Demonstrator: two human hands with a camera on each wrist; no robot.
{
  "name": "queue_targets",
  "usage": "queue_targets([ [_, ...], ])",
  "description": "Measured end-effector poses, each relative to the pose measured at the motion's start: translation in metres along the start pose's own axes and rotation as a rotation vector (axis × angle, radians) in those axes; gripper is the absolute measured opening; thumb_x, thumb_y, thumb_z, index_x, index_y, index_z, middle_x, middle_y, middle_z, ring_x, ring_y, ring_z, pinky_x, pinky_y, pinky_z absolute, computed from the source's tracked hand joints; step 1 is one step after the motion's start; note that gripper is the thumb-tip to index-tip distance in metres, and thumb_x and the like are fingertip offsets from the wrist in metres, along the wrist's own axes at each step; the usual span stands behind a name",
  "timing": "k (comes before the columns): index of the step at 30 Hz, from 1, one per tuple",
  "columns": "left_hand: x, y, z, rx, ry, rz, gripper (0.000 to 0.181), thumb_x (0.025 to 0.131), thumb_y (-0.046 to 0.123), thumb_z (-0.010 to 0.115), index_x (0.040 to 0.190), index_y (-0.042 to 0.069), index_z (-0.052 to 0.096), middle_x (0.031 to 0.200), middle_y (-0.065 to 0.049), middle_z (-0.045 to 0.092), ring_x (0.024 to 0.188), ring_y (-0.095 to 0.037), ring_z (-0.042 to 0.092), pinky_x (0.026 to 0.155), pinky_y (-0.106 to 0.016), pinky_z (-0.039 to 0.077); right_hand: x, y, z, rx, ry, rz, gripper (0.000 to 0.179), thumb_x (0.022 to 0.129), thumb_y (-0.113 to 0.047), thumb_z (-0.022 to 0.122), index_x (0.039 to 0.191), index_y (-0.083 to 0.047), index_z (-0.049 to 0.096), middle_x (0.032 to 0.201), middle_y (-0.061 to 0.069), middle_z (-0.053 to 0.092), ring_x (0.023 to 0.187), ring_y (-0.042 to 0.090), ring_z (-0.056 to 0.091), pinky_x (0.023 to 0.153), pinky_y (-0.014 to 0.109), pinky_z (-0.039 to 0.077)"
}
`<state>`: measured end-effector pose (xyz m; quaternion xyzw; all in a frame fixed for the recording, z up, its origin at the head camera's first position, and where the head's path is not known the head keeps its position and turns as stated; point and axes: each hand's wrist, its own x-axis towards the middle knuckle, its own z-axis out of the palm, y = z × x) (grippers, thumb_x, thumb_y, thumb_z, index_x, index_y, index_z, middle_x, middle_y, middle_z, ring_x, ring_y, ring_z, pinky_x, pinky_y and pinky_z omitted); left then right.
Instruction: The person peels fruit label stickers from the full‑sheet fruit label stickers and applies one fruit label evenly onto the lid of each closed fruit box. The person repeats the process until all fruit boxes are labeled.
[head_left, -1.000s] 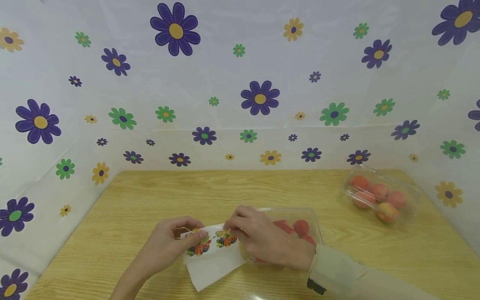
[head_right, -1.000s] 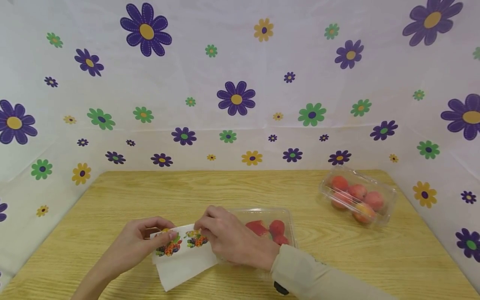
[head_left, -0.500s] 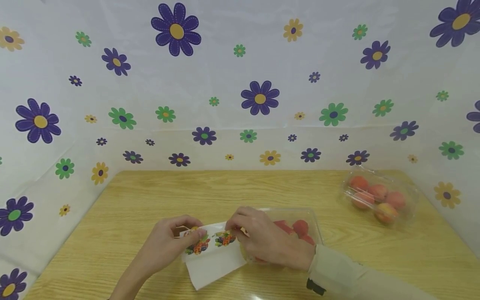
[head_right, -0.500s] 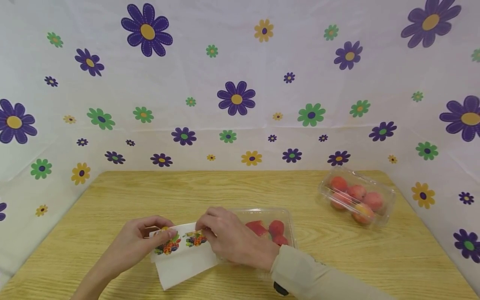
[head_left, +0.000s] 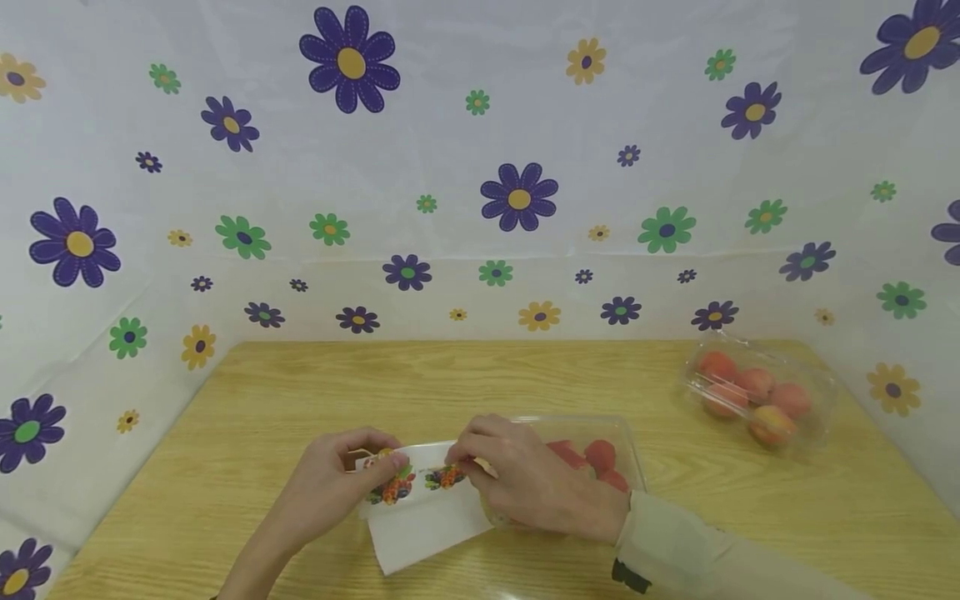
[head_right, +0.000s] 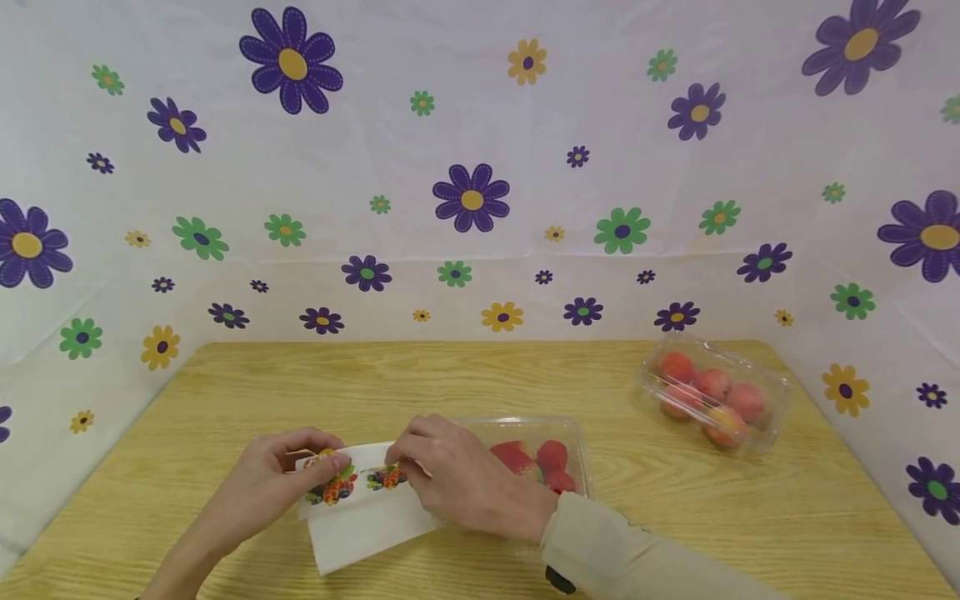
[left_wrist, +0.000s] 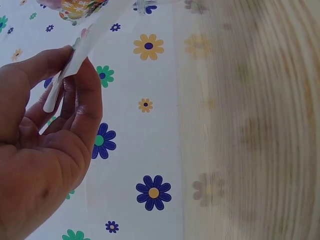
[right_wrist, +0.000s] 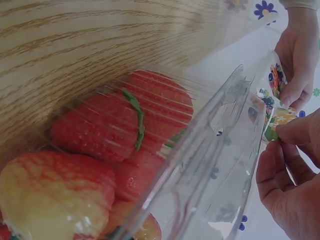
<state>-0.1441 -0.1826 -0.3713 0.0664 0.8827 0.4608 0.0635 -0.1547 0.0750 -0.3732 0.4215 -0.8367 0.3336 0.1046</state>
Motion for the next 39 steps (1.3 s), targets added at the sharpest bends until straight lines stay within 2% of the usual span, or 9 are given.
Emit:
queue_targets([
  [11,0.002,0.0011,-0.0009,0.047,0.018,-0.01,0.023,0.093,0.043,0.074,0.102,0.021,0.076,0.095,0.001,0.074,0.07,-0.015,0.058,0.058,-0.025,0.047,-0.0027,0.0031,0.0022,0.0,0.04,-0.061,0.009,0.092,-0.003,0.074,0.097,-0.01,0.076,0.096,-0.003,0.07,0.09,0.006,0.064,0.077,0.013,0.054],
  [17,0.0032,-0.0001,-0.0008,0.049,0.024,-0.014,0.022,0.093,0.043,0.075,0.102,0.023,0.076,0.093,0.001,0.073,0.071,-0.015,0.058,0.059,-0.025,0.048,-0.0049,0.0041,0.0021,0.003,0.042,-0.076,0.01,0.092,-0.003,0.075,0.096,-0.011,0.076,0.096,-0.003,0.071,0.09,0.006,0.064,0.079,0.013,0.053],
  [30,0.005,-0.0007,-0.0001,0.035,0.034,-0.025,0.023,0.093,0.04,0.075,0.104,0.02,0.076,0.096,-0.001,0.073,0.072,-0.015,0.06,0.059,-0.025,0.049,-0.0074,0.0041,0.0024,-0.022,0.045,-0.077,0.011,0.089,-0.001,0.077,0.095,-0.011,0.077,0.093,-0.003,0.07,0.085,0.006,0.06,0.075,0.01,0.049],
  [39,0.0053,-0.0021,-0.001,0.036,0.033,-0.023,0.024,0.093,0.04,0.075,0.106,0.019,0.076,0.101,-0.002,0.074,0.072,-0.015,0.059,0.059,-0.025,0.049,-0.0082,0.0034,0.0,0.011,0.003,-0.055,0.011,0.091,-0.001,0.075,0.097,-0.011,0.077,0.095,-0.002,0.071,0.087,0.006,0.061,0.077,0.012,0.052],
])
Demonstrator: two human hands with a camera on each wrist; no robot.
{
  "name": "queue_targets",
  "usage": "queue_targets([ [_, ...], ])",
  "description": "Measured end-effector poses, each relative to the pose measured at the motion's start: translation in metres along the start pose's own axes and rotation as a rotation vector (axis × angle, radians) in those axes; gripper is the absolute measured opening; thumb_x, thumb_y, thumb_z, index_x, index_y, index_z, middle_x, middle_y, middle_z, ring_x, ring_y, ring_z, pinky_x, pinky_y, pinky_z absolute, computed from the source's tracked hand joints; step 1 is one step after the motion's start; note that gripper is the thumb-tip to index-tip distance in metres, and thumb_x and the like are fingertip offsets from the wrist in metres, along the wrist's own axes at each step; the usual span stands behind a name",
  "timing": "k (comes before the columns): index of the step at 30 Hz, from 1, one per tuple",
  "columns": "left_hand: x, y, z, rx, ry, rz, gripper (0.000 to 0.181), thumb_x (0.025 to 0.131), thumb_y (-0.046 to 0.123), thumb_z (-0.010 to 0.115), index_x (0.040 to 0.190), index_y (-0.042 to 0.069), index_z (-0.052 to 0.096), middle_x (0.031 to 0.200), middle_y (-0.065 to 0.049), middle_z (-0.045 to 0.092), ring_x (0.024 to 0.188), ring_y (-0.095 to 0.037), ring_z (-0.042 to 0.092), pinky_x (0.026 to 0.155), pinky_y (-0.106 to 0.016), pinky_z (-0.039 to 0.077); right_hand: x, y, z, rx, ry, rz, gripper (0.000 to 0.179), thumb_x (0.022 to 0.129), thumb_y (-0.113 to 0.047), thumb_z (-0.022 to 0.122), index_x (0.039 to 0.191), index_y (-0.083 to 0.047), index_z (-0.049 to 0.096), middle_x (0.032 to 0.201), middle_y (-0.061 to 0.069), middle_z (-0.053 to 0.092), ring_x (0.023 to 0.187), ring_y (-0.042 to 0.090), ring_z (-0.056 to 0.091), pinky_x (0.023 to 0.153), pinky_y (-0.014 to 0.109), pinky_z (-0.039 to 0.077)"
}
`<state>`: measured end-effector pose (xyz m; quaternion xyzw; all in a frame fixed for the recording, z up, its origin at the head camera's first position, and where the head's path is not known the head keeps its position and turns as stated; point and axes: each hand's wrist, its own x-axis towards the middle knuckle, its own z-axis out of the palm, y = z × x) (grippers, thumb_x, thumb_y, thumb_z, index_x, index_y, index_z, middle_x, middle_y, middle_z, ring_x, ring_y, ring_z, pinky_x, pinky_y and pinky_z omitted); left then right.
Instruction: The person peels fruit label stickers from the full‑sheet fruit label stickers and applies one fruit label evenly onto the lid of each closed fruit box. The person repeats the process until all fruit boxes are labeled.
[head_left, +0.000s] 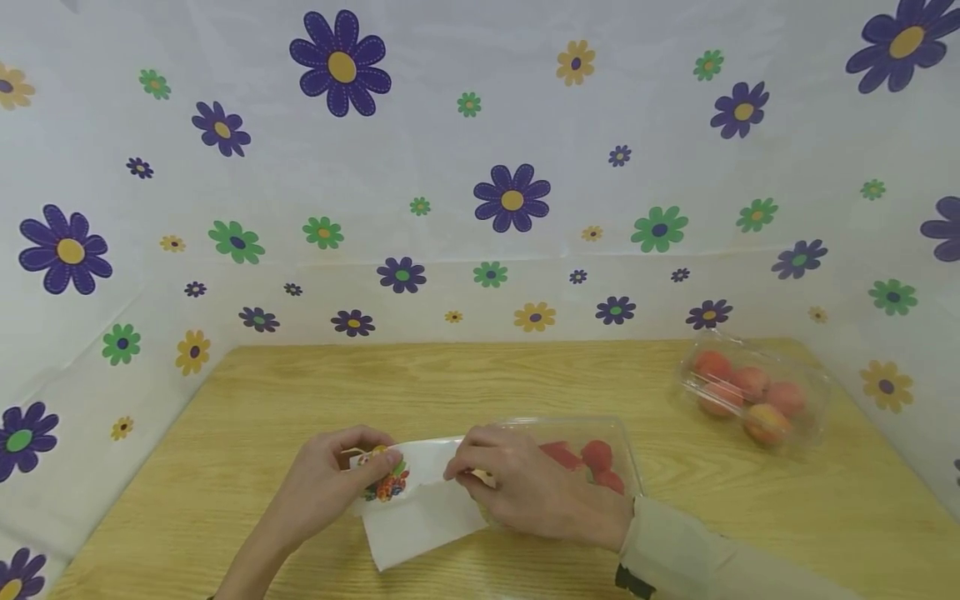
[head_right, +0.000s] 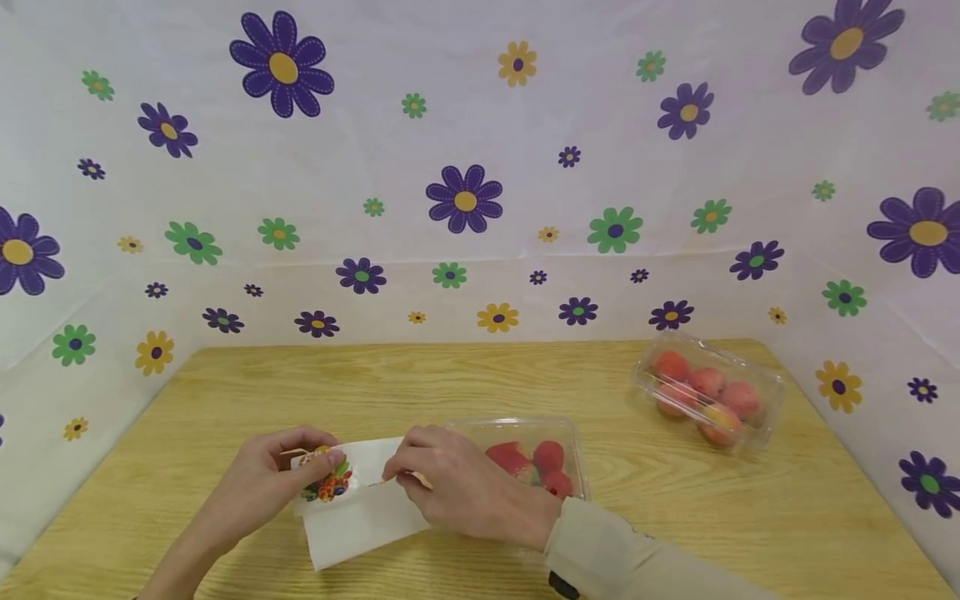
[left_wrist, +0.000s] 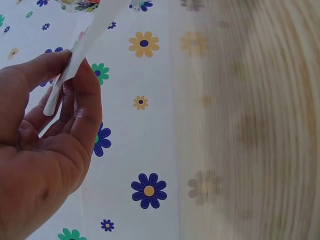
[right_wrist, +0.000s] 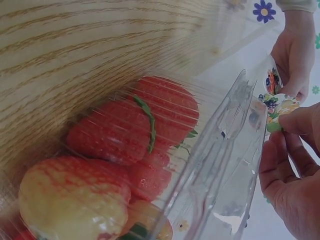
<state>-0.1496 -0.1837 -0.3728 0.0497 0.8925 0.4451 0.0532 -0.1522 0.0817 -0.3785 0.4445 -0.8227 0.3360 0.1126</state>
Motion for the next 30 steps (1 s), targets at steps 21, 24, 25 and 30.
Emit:
queue_targets([
  [21,0.0001,-0.0052,-0.0015,0.012,0.035,-0.01,0.026,0.092,0.043,0.076,0.106,0.022,0.077,0.097,0.0,0.073,0.065,-0.013,0.052,0.054,-0.024,0.041,-0.001,0.0018,0.0016,0.023,-0.007,-0.05,0.011,0.09,0.0,0.075,0.095,-0.009,0.078,0.093,-0.002,0.07,0.084,0.005,0.06,0.075,0.006,0.049],
  [24,0.0004,-0.0056,-0.0017,0.02,0.041,-0.017,0.027,0.092,0.046,0.075,0.106,0.023,0.077,0.097,0.0,0.073,0.065,-0.014,0.051,0.053,-0.025,0.04,-0.0012,0.0024,0.002,0.023,-0.004,-0.061,0.011,0.09,0.0,0.075,0.095,-0.009,0.077,0.094,-0.002,0.07,0.085,0.005,0.06,0.075,0.006,0.049],
  [25,0.0005,-0.0057,-0.0018,0.024,0.043,-0.019,0.028,0.091,0.047,0.075,0.106,0.023,0.077,0.097,0.001,0.073,0.065,-0.014,0.051,0.053,-0.025,0.04,-0.0013,0.0024,0.002,0.023,-0.002,-0.064,0.011,0.09,0.0,0.075,0.095,-0.009,0.077,0.094,-0.002,0.07,0.085,0.005,0.06,0.075,0.006,0.049],
  [30,0.0008,-0.0057,-0.0024,0.031,0.046,-0.031,0.03,0.091,0.048,0.075,0.107,0.023,0.077,0.096,0.0,0.073,0.064,-0.014,0.05,0.052,-0.025,0.038,-0.0018,0.0026,0.0021,0.019,0.007,-0.074,0.011,0.09,0.0,0.076,0.095,-0.01,0.077,0.095,-0.002,0.07,0.085,0.005,0.061,0.075,0.007,0.05],
])
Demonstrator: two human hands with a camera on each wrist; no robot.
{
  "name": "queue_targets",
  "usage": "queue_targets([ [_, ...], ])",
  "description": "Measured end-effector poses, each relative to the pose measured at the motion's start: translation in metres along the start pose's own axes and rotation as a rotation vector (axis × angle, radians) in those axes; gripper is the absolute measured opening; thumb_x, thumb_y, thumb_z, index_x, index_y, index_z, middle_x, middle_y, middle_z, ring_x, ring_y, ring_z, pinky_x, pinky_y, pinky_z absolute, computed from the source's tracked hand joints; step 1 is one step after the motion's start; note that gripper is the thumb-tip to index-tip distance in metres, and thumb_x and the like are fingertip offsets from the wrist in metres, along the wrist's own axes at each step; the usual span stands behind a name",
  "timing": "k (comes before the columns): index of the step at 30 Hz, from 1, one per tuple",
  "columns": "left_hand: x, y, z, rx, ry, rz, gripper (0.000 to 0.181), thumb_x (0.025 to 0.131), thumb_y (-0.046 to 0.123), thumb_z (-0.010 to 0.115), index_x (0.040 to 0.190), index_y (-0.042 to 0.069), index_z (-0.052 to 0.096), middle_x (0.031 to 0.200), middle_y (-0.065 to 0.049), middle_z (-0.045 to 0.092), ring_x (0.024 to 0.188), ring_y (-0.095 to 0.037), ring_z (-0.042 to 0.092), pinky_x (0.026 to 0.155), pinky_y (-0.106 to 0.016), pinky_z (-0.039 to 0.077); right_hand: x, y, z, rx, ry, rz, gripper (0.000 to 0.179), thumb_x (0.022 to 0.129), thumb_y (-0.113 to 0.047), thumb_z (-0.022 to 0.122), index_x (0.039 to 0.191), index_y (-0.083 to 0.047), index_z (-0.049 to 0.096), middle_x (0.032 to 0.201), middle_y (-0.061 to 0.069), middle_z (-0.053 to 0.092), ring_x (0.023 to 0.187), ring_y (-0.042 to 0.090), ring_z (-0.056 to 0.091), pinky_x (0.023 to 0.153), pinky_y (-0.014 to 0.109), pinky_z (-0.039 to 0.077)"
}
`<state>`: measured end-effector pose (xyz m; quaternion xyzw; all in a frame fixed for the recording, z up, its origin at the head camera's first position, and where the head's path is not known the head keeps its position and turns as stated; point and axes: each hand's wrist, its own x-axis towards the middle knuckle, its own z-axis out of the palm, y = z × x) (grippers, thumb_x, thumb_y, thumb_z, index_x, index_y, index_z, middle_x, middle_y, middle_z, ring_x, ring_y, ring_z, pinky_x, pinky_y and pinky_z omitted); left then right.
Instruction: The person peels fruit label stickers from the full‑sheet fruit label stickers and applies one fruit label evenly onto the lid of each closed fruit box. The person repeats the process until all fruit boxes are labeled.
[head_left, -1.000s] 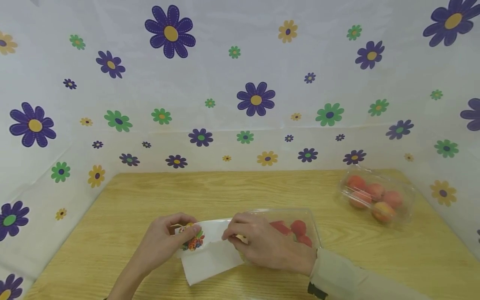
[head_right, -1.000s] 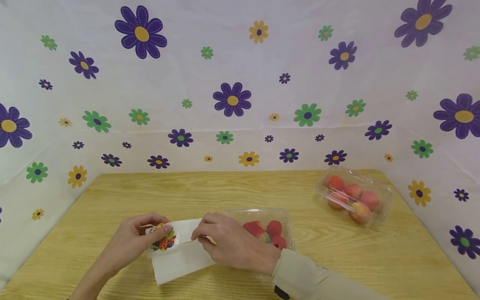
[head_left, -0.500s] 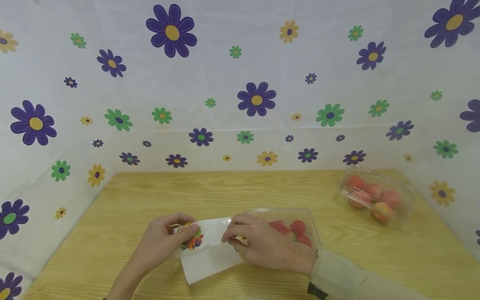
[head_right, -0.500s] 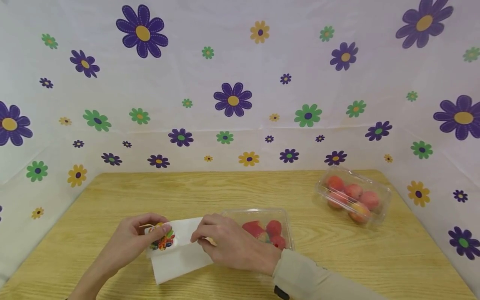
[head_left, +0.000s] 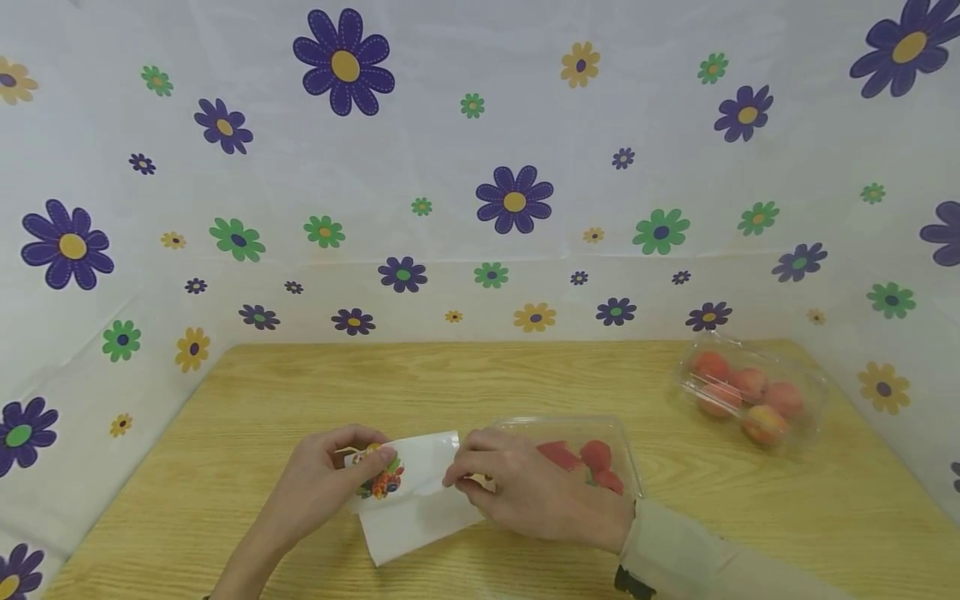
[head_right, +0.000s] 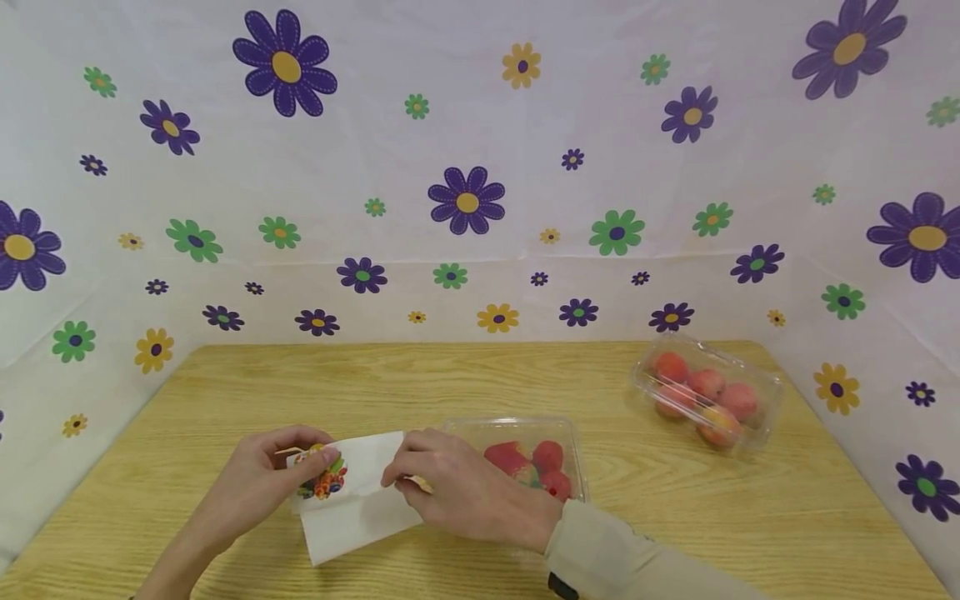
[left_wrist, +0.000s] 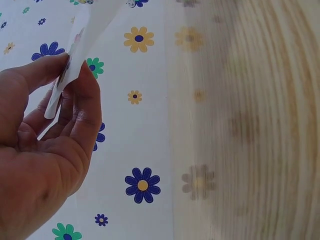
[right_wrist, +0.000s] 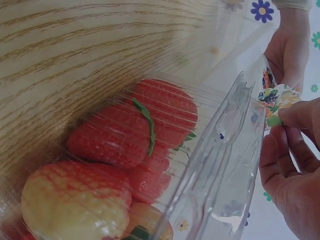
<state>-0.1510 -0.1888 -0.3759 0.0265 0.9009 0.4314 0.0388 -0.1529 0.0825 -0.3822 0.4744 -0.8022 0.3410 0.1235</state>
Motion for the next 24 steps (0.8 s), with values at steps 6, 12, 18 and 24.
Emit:
queue_targets([
  [6,0.0006,0.0007,-0.0001,-0.009,-0.001,-0.02,0.031,0.091,0.048,0.075,0.109,0.022,0.076,0.097,0.0,0.072,0.068,-0.014,0.053,0.054,-0.024,0.042,-0.001,0.0003,0.0006,-0.005,0.012,0.002,0.011,0.089,0.0,0.077,0.094,-0.01,0.078,0.094,-0.002,0.07,0.085,0.006,0.062,0.074,0.011,0.054],
  [12,0.001,0.001,0.0,-0.008,0.005,-0.031,0.033,0.091,0.047,0.075,0.11,0.021,0.076,0.1,0.0,0.073,0.07,-0.014,0.055,0.057,-0.024,0.044,-0.0015,-0.0001,0.0003,0.007,0.013,0.007,0.011,0.088,0.0,0.077,0.093,-0.009,0.078,0.093,-0.002,0.07,0.084,0.007,0.062,0.073,0.013,0.055],
  [18,0.0016,-0.0001,0.0,-0.019,0.009,-0.03,0.033,0.092,0.046,0.075,0.111,0.019,0.076,0.108,-0.002,0.074,0.073,-0.014,0.058,0.06,-0.024,0.047,-0.0018,-0.0005,0.0001,0.008,0.011,0.016,0.011,0.088,0.0,0.077,0.094,-0.01,0.078,0.094,-0.002,0.071,0.085,0.007,0.062,0.073,0.012,0.054],
  [24,0.0011,-0.0033,-0.0007,-0.032,0.011,-0.035,0.037,0.091,0.049,0.074,0.113,0.019,0.075,0.108,-0.002,0.074,0.074,-0.014,0.058,0.059,-0.024,0.046,-0.003,-0.0004,0.0,0.005,0.022,0.005,0.012,0.089,0.001,0.076,0.093,-0.01,0.077,0.094,-0.002,0.071,0.083,0.007,0.062,0.072,0.007,0.049],
])
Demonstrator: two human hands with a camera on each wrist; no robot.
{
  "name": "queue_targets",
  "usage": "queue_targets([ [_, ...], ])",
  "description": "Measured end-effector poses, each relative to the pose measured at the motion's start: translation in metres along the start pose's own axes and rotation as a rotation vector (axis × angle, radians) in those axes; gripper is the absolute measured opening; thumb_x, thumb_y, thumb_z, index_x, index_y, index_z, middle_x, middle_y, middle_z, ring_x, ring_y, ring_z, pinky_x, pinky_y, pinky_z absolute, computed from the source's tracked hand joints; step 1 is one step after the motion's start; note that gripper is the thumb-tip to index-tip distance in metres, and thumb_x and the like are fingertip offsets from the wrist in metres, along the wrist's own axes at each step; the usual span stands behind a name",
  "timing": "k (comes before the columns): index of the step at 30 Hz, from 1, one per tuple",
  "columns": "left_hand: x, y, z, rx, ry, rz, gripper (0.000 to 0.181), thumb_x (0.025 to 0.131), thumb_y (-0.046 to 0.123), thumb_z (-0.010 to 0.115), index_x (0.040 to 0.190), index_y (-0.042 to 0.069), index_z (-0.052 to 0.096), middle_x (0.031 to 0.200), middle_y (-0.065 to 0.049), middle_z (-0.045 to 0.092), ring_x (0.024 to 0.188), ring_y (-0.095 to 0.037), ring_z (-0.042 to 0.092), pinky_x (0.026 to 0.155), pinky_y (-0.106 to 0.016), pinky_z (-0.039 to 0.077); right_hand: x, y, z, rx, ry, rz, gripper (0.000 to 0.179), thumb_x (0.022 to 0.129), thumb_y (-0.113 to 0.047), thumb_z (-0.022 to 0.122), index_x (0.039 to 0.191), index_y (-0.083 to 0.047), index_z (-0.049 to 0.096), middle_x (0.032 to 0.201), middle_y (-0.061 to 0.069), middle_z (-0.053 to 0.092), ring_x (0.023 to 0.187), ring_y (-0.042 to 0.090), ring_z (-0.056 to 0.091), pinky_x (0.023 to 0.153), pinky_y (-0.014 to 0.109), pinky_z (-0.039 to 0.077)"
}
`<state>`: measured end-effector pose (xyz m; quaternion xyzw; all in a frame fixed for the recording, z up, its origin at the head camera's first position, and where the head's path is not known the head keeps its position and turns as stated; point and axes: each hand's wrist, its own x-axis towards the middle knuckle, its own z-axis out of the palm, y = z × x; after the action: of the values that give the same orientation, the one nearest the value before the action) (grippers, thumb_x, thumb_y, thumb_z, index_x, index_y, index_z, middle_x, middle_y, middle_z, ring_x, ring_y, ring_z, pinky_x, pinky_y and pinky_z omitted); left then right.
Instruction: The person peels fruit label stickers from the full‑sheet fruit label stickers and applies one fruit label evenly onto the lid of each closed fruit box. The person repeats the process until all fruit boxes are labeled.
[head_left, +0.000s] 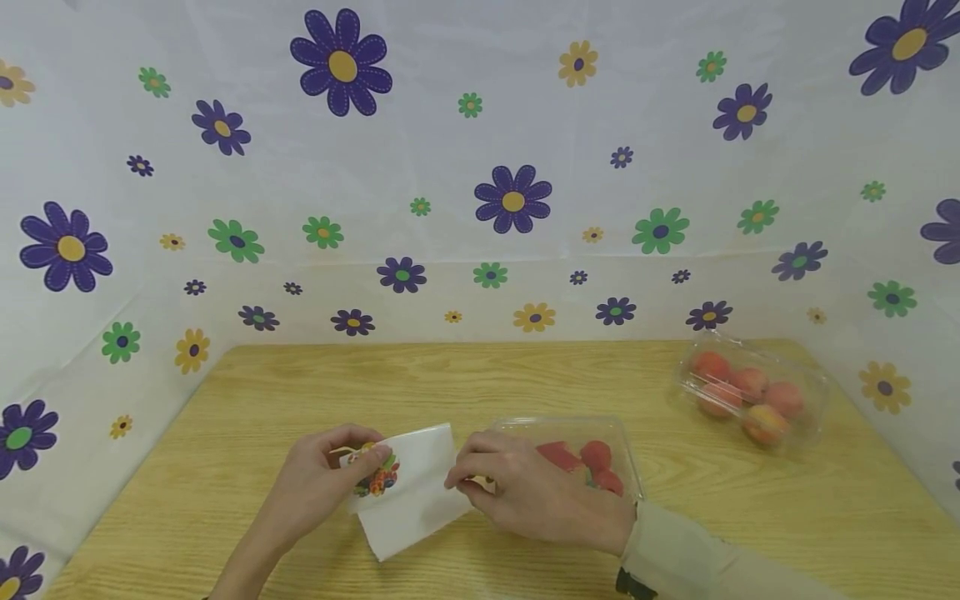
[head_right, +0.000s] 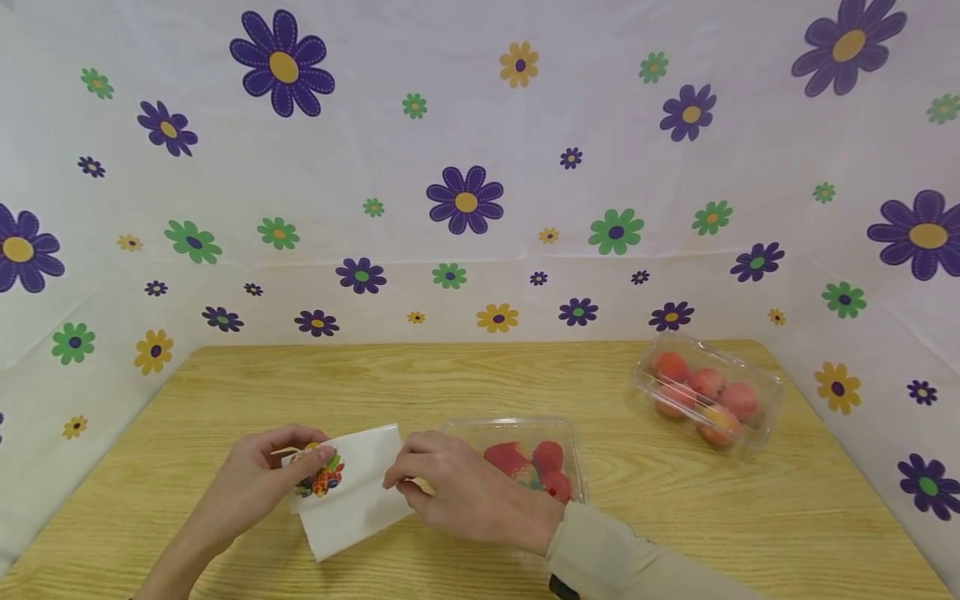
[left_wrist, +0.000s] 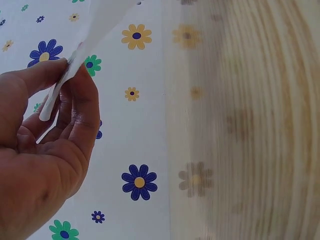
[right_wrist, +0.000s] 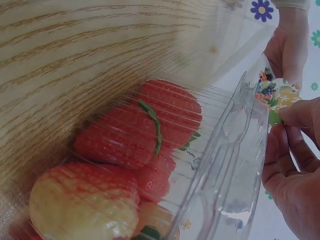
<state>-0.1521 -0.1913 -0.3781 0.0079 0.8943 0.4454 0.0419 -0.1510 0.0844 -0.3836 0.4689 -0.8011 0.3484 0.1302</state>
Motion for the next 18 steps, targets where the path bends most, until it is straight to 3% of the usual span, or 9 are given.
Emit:
queue_targets([
  [7,0.001,-0.003,-0.001,-0.02,-0.004,-0.002,0.037,0.092,0.048,0.074,0.114,0.018,0.075,0.105,-0.002,0.074,0.074,-0.014,0.06,0.06,-0.024,0.048,0.0,0.0,-0.006,0.05,-0.003,0.039,0.013,0.092,0.001,0.072,0.097,-0.01,0.077,0.097,-0.002,0.07,0.08,0.005,0.056,0.062,0.008,0.046],
  [12,0.0,-0.004,-0.003,-0.003,-0.019,-0.005,0.038,0.092,0.048,0.074,0.114,0.018,0.075,0.098,-0.002,0.072,0.073,-0.014,0.055,0.056,-0.024,0.043,0.0,0.002,-0.014,0.045,-0.007,0.062,0.012,0.094,-0.004,0.072,0.1,-0.013,0.077,0.101,-0.004,0.069,0.084,0.003,0.059,0.067,0.015,0.053],
  [15,0.0,-0.003,-0.005,-0.008,-0.03,0.004,0.036,0.093,0.047,0.073,0.115,0.018,0.074,0.105,-0.002,0.073,0.08,-0.014,0.06,0.062,-0.024,0.047,-0.001,0.003,-0.018,0.035,0.001,0.065,0.011,0.094,-0.006,0.073,0.101,-0.014,0.077,0.102,-0.004,0.069,0.089,0.005,0.063,0.073,0.019,0.057],
  [18,0.0,-0.003,-0.006,-0.012,-0.034,0.017,0.035,0.094,0.046,0.072,0.115,0.019,0.074,0.116,-0.003,0.073,0.099,-0.018,0.068,0.075,-0.027,0.054,-0.002,0.004,-0.02,0.042,0.013,0.066,0.011,0.094,-0.005,0.073,0.101,-0.013,0.076,0.101,-0.003,0.069,0.09,0.005,0.064,0.074,0.017,0.057],
])
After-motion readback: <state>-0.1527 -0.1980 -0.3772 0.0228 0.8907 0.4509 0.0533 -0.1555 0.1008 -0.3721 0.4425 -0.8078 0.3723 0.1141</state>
